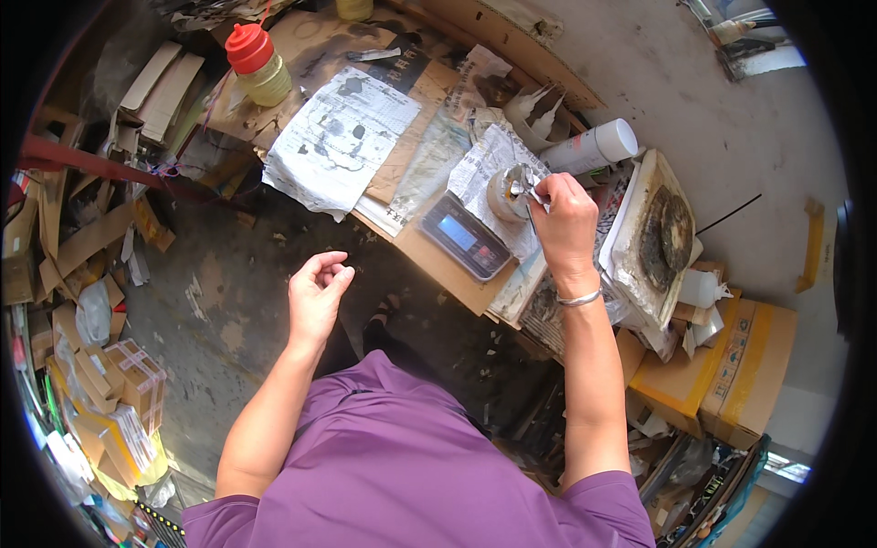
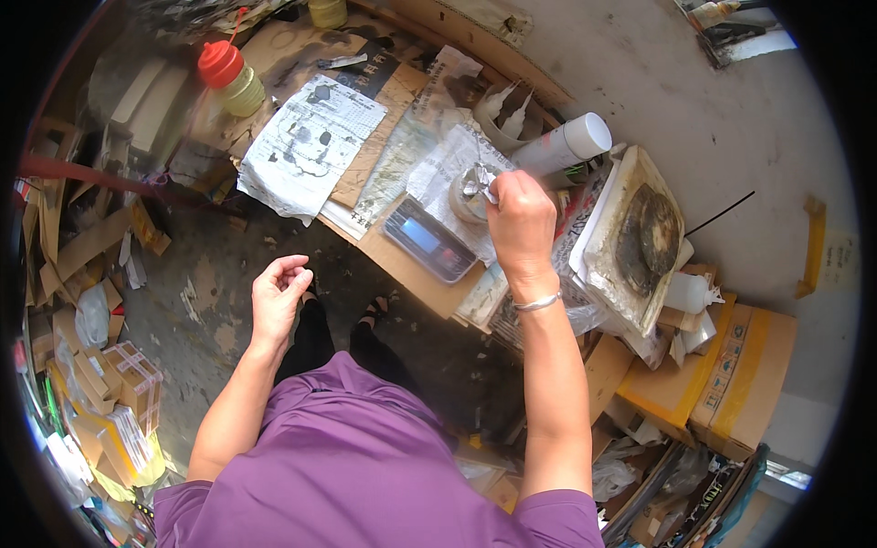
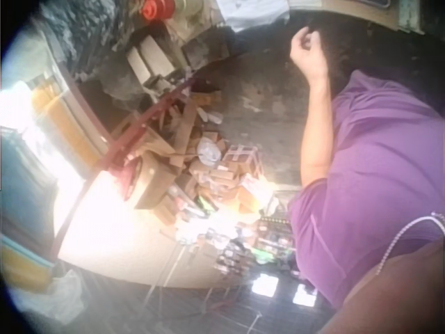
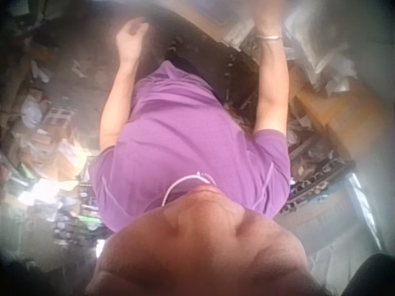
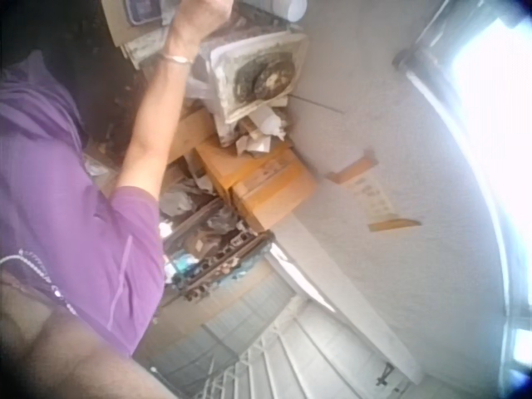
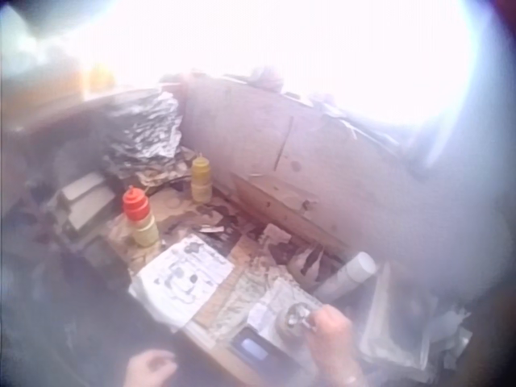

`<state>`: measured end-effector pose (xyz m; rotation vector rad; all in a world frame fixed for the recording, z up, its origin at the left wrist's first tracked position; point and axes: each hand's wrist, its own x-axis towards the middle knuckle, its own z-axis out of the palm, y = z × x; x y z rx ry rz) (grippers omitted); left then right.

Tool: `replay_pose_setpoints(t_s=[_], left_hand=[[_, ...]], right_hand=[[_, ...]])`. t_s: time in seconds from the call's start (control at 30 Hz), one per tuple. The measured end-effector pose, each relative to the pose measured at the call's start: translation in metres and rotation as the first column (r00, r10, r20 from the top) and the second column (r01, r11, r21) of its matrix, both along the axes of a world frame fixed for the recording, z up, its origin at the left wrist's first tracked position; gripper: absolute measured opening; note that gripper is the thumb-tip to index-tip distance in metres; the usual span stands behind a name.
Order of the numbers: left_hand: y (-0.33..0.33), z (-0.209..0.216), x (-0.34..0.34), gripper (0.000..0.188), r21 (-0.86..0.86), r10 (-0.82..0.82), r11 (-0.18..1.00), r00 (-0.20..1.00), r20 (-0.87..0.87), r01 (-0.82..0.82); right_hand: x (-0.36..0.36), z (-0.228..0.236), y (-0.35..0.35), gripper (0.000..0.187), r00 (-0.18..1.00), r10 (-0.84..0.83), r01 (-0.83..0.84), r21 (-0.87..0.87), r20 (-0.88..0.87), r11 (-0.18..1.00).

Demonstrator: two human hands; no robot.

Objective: The person pours a yellow liquid from a bottle into a small container on a digital scale, then adds a white liquid from another bottle. They use a small tool to stir the mixture in the container.

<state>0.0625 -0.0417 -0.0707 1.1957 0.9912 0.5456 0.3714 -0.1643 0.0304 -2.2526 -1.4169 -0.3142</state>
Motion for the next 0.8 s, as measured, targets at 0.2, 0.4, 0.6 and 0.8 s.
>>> replay_pose_setpoints(t_s=[0.2,0.4,0.6,0.8], left_hand=[[0.010,-0.001,-0.011,0.027,-0.001,0.069,0.998,0.998,0.012,-0.069],[0.017,-0.002,-0.022,0.027,0.020,0.073,0.997,0.996,-0.049,-0.072],[0.019,0.000,-0.026,0.029,0.008,0.112,0.994,0.992,-0.058,-0.112],[0.022,-0.003,-0.032,0.030,0.019,0.144,0.990,0.987,-0.065,-0.143]], right_hand=[[0.001,0.003,0.001,0.021,0.999,0.039,-0.037,-0.072,0.027,0.997],[0.004,0.004,0.002,0.023,0.995,0.090,-0.085,-0.119,0.032,0.989],[0.005,0.008,0.002,0.022,0.991,0.132,-0.134,-0.129,-0.021,0.983],[0.012,0.010,0.002,0.025,0.983,0.157,-0.168,-0.117,-0.096,0.979]])
